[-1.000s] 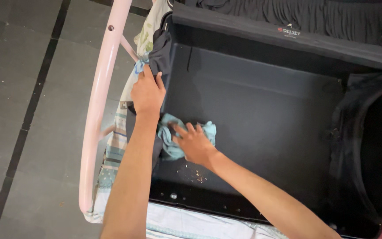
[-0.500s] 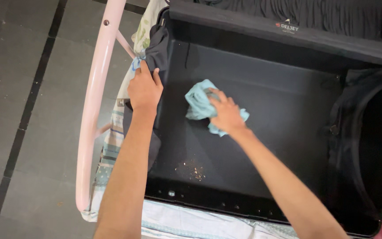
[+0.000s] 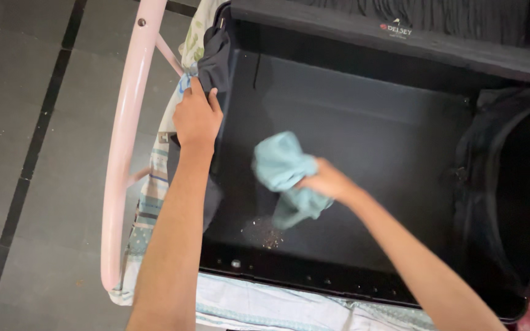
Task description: The person wipes the interior surfaces of an open suitcase with a light blue cloth, moving aside pieces of clothing while cleaning the bottom and sides.
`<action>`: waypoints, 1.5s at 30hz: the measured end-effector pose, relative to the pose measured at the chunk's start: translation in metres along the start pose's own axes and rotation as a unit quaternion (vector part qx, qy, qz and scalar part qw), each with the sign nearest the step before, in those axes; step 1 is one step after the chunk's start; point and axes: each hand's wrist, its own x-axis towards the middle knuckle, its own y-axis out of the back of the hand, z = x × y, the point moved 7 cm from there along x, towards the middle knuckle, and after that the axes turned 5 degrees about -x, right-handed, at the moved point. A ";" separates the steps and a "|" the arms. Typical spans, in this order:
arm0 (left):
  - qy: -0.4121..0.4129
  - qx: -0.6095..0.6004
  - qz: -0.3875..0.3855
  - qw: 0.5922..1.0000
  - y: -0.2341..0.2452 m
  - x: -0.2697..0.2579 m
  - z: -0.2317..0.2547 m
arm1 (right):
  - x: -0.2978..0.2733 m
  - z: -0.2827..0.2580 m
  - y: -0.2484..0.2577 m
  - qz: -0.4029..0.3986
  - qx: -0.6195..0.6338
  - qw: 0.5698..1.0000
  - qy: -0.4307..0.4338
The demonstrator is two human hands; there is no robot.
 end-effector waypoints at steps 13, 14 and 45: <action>-0.005 -0.017 -0.001 1.000 0.001 -0.005 0.000 | -0.063 -0.074 -0.107 -0.027 -0.423 0.903 0.076; -0.007 -0.024 0.003 1.000 0.002 -0.006 0.000 | -0.065 -0.071 -0.111 -0.017 -0.374 0.921 0.105; 0.033 -0.083 -0.136 0.987 -0.018 -0.008 -0.017 | -0.012 -0.054 -0.050 0.013 -0.191 0.976 0.100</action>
